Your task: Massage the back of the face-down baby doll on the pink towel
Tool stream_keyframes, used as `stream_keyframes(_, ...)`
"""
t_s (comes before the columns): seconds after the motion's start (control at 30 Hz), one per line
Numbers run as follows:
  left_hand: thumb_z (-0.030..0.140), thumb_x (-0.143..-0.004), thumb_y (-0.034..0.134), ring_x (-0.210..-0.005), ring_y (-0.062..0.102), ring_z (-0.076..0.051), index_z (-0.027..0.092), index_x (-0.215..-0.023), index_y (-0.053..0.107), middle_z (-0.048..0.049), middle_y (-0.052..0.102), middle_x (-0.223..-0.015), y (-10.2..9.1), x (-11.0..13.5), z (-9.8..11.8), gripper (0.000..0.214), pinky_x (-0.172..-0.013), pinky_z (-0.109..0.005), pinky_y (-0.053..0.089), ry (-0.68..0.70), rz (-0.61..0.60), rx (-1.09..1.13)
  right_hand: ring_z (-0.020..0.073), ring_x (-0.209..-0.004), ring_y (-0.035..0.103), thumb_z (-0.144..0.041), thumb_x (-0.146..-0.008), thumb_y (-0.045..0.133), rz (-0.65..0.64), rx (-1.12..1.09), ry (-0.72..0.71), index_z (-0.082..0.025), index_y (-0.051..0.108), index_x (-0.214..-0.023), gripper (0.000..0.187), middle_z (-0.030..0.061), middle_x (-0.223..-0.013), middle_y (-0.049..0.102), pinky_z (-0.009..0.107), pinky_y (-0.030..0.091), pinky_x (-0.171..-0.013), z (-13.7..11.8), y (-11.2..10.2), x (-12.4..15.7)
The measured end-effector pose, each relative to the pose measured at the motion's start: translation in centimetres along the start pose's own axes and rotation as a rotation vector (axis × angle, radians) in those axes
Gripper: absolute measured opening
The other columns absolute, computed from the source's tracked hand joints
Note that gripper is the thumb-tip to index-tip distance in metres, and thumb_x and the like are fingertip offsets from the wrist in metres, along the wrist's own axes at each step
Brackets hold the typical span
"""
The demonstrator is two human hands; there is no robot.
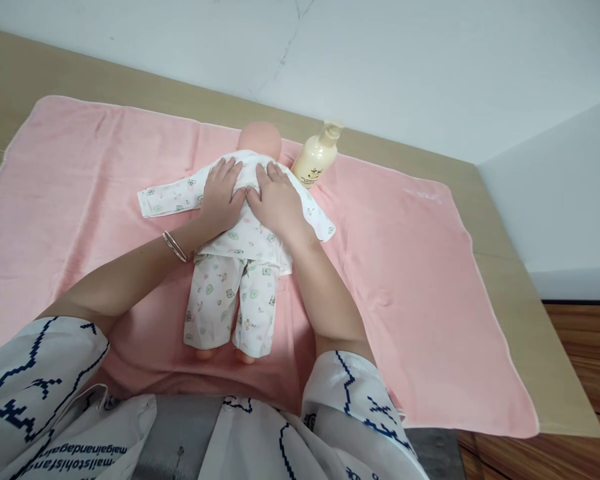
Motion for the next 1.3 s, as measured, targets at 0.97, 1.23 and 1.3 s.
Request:
stream_keyframes(0.97, 0.032, -0.103, 0.035, -0.119, 0.060, -0.028, 0.021, -0.109, 0.070, -0.0124, 0.070, -0.120, -1.6, 0.4, 2.6, 0.037, -0.106, -0.050, 0.049, 0.119, -0.014, -0.037, 0.0356, -0.148, 0.039, -0.030, -0.101, 0.032, 0.029, 0.022, 0.000, -0.007, 0.043, -0.151, 0.056, 0.0235, -0.159, 0.040, 0.057, 0.039, -0.116, -1.1, -0.6, 0.7)
stream_keyframes(1.23, 0.046, -0.101, 0.042, -0.137, 0.049, -0.033, 0.020, -0.126, 0.062, -0.0152, 0.060, -0.140, -1.2, 0.5, 1.0, 0.041, -0.118, -0.055, 0.037, -0.020, 0.018, 0.012, 0.0361, -0.154, 0.027, -0.029, -0.101, 0.029, 0.005, 0.024, 0.059, -0.010, 0.035, -0.157, 0.059, 0.0195, -0.164, 0.033, 0.062, 0.030, -0.120, -1.0, 0.1, 0.6)
stream_keyframes(1.3, 0.051, -0.101, 0.041, -0.143, 0.043, -0.033, 0.021, -0.132, 0.058, -0.0148, 0.056, -0.146, -0.7, 0.4, 0.4, 0.046, -0.123, -0.057, 0.031, -0.031, 0.011, 0.038, 0.0358, -0.156, 0.023, -0.031, -0.101, 0.029, 0.008, 0.013, 0.041, -0.015, 0.032, -0.158, 0.059, 0.0173, -0.167, 0.028, 0.065, 0.026, -0.120, -0.5, 0.5, 0.1)
Point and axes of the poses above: each hand's wrist, its own x-axis away from the middle knuckle, its own y-axis out of the palm, z = x × y, the point moved 8 cm from there along -x, towards the middle knuckle
